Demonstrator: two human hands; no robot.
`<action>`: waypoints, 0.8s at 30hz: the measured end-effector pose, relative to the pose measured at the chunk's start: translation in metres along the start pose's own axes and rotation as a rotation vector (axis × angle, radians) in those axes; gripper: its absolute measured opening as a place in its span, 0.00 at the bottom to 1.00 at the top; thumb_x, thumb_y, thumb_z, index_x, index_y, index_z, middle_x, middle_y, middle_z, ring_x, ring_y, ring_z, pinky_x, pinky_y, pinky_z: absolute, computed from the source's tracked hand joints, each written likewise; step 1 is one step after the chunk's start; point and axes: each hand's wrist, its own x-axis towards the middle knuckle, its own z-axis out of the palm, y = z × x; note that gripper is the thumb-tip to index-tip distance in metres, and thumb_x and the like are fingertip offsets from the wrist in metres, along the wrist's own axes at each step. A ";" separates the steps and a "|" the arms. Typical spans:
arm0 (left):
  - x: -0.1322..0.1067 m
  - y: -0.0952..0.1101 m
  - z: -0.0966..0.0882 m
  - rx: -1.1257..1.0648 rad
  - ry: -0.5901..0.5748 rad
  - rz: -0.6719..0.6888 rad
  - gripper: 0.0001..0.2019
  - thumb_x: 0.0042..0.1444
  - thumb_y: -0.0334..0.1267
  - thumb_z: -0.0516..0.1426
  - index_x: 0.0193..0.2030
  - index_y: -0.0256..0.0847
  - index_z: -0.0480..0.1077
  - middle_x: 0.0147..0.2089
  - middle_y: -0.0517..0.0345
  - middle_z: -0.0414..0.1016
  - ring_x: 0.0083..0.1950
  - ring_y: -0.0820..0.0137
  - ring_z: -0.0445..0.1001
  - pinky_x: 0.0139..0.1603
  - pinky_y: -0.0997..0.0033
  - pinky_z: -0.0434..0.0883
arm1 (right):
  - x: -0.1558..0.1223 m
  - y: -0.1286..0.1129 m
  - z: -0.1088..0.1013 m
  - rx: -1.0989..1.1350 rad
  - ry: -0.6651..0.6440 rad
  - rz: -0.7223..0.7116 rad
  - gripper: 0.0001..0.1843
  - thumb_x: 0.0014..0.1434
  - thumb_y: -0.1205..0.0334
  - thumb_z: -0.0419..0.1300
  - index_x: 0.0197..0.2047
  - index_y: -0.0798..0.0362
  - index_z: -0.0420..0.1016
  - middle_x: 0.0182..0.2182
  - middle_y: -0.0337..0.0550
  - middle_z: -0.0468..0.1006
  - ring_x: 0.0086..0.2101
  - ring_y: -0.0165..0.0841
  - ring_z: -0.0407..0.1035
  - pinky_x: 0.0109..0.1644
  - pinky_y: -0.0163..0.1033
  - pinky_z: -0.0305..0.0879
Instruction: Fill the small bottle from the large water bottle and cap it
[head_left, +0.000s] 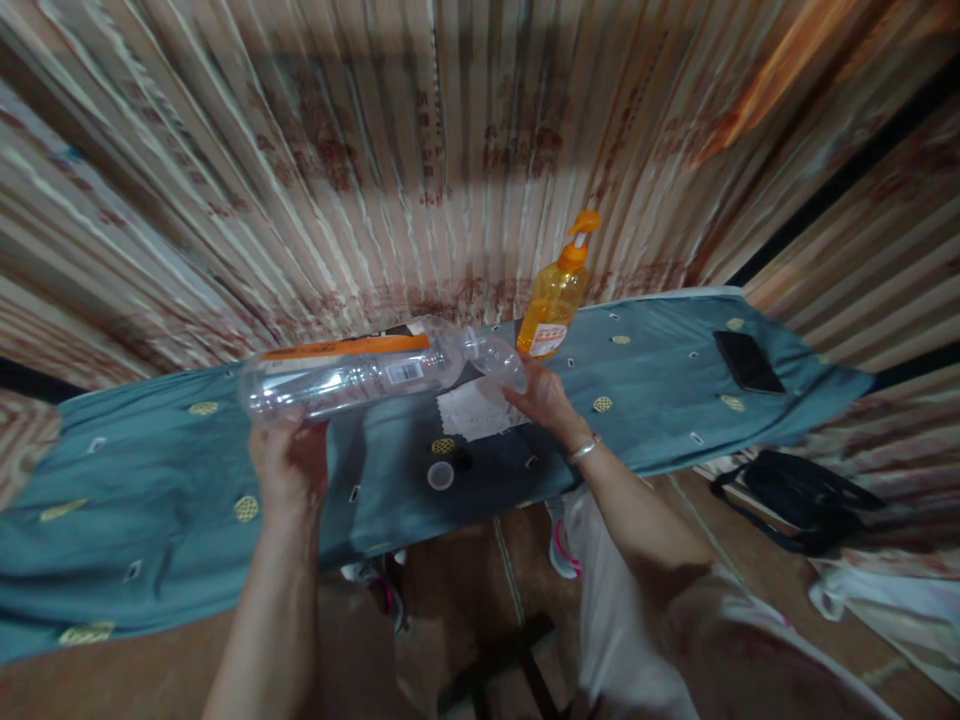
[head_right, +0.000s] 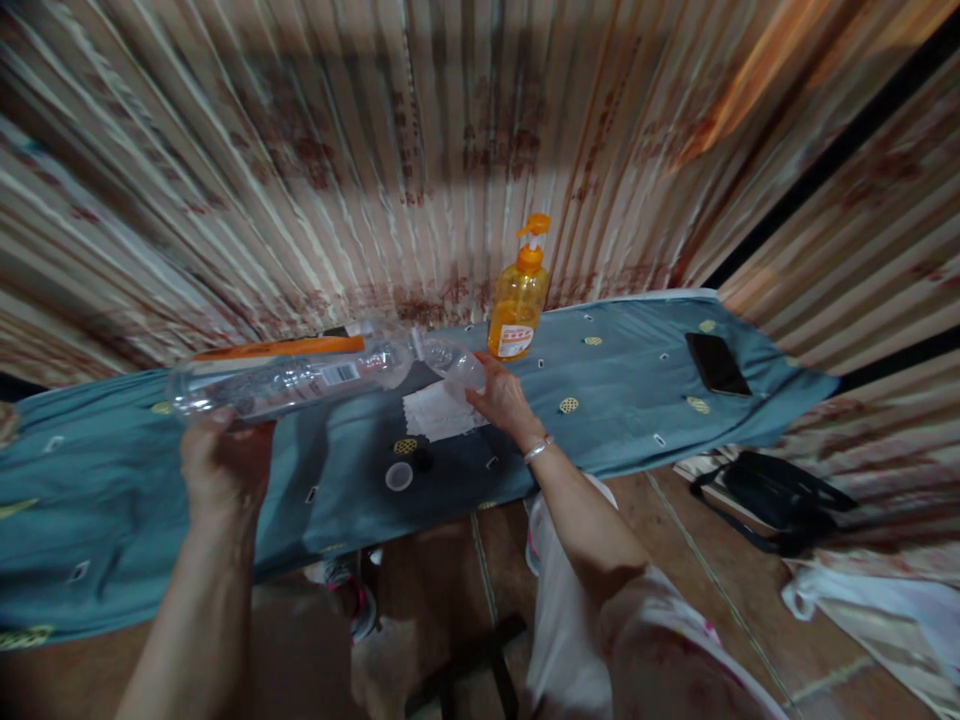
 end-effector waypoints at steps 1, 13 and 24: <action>0.000 0.000 -0.002 0.005 -0.008 0.000 0.08 0.40 0.40 0.66 0.29 0.49 0.74 0.37 0.56 0.79 0.51 0.54 0.76 0.45 0.52 0.77 | -0.001 0.000 0.001 -0.005 0.004 -0.001 0.31 0.55 0.66 0.63 0.62 0.56 0.66 0.54 0.57 0.78 0.52 0.46 0.74 0.57 0.52 0.71; 0.000 -0.001 -0.012 -0.005 -0.032 0.099 0.15 0.41 0.35 0.67 0.38 0.51 0.74 0.46 0.58 0.78 0.45 0.66 0.76 0.34 0.68 0.77 | -0.004 0.006 0.010 0.035 0.065 -0.049 0.31 0.54 0.63 0.63 0.61 0.56 0.65 0.51 0.58 0.79 0.51 0.49 0.74 0.56 0.55 0.72; 0.001 0.001 -0.011 0.015 -0.014 0.139 0.18 0.39 0.36 0.68 0.40 0.55 0.75 0.48 0.58 0.77 0.47 0.63 0.75 0.35 0.65 0.76 | -0.007 0.003 0.011 0.021 0.075 -0.058 0.30 0.55 0.63 0.62 0.61 0.57 0.65 0.53 0.57 0.77 0.52 0.47 0.73 0.58 0.53 0.71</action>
